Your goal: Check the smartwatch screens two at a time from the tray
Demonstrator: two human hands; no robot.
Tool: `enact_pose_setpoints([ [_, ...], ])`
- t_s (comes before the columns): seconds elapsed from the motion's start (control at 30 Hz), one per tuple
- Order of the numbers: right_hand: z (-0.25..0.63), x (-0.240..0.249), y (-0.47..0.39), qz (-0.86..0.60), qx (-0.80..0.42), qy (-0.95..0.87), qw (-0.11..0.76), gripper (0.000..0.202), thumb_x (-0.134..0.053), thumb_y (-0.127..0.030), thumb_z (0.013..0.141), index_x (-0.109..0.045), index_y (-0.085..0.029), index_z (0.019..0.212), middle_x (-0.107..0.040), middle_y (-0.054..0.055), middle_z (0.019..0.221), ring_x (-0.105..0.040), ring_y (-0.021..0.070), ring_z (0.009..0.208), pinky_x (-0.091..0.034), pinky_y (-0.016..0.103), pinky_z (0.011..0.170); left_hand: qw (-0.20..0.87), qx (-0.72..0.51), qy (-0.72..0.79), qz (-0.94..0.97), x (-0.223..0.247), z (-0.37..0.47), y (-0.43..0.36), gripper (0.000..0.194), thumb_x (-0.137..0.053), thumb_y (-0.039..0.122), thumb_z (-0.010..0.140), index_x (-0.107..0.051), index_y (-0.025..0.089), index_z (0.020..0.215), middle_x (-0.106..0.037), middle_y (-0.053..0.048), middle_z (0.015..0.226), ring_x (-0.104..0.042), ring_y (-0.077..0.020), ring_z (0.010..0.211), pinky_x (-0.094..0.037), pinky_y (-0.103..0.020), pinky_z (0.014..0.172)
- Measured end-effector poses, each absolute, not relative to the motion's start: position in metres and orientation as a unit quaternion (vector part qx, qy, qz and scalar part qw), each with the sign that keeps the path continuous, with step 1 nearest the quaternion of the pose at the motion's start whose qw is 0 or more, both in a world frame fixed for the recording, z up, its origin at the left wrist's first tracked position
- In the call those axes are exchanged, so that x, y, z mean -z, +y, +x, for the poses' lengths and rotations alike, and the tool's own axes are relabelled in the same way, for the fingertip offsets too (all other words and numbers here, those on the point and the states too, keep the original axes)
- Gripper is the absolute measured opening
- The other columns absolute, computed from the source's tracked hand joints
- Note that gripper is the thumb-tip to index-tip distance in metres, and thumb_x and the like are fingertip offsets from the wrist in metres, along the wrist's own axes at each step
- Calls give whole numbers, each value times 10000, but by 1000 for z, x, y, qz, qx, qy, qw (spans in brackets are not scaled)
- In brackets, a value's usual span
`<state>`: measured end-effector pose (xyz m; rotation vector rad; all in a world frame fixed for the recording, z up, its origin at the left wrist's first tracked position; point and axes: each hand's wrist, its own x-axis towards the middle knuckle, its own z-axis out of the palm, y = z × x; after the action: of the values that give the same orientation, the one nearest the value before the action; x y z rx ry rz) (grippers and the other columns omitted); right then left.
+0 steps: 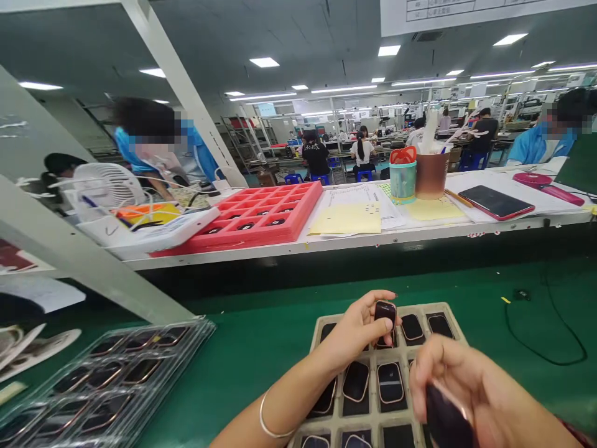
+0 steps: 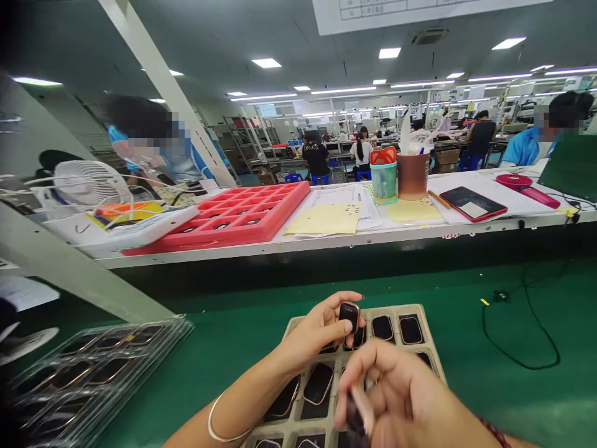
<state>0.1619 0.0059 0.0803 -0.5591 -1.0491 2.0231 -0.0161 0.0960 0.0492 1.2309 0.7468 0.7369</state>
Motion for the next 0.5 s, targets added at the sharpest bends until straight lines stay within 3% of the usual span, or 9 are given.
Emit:
enact_pose_setpoints([
  [0.07, 165, -72, 25, -249, -754, -434, 425, 424, -703, -524, 726, -594, -209, 987, -620, 48, 886, -578, 101, 557, -450, 192, 479, 676, -363, 343, 542, -48, -15, 98, 371, -681, 290, 707, -517, 145, 1007, -613, -18, 779, -527, -57, 509, -359, -185, 502],
  [0.17, 169, -57, 58, -322, -690, -457, 460, 424, -630, -449, 817, -559, -194, 1147, -625, 97, 995, -629, 156, 698, -509, 229, 526, 639, -418, 354, 540, -45, -16, 100, 313, -638, 218, 708, -525, 148, 991, -597, -8, 793, -531, -61, 537, -383, -194, 519],
  [0.33, 175, -32, 87, -378, -622, -530, 434, 430, -618, -320, 831, -502, -216, 1232, -609, 84, 1080, -610, 143, 742, -527, 254, 597, 633, -423, 358, 541, -41, -17, 103, 473, -538, 55, 645, -491, 173, 1100, -605, -44, 952, -587, -94, 685, -370, -179, 525],
  [0.5, 177, -25, 87, -382, -585, -581, 418, 367, -566, -339, 863, -515, -214, 1205, -622, 73, 1031, -596, 160, 762, -517, 281, 615, 624, -412, 357, 560, -40, -17, 101, 361, -556, 146, 723, -517, 152, 1082, -605, -50, 913, -608, -108, 675, -367, -181, 513],
])
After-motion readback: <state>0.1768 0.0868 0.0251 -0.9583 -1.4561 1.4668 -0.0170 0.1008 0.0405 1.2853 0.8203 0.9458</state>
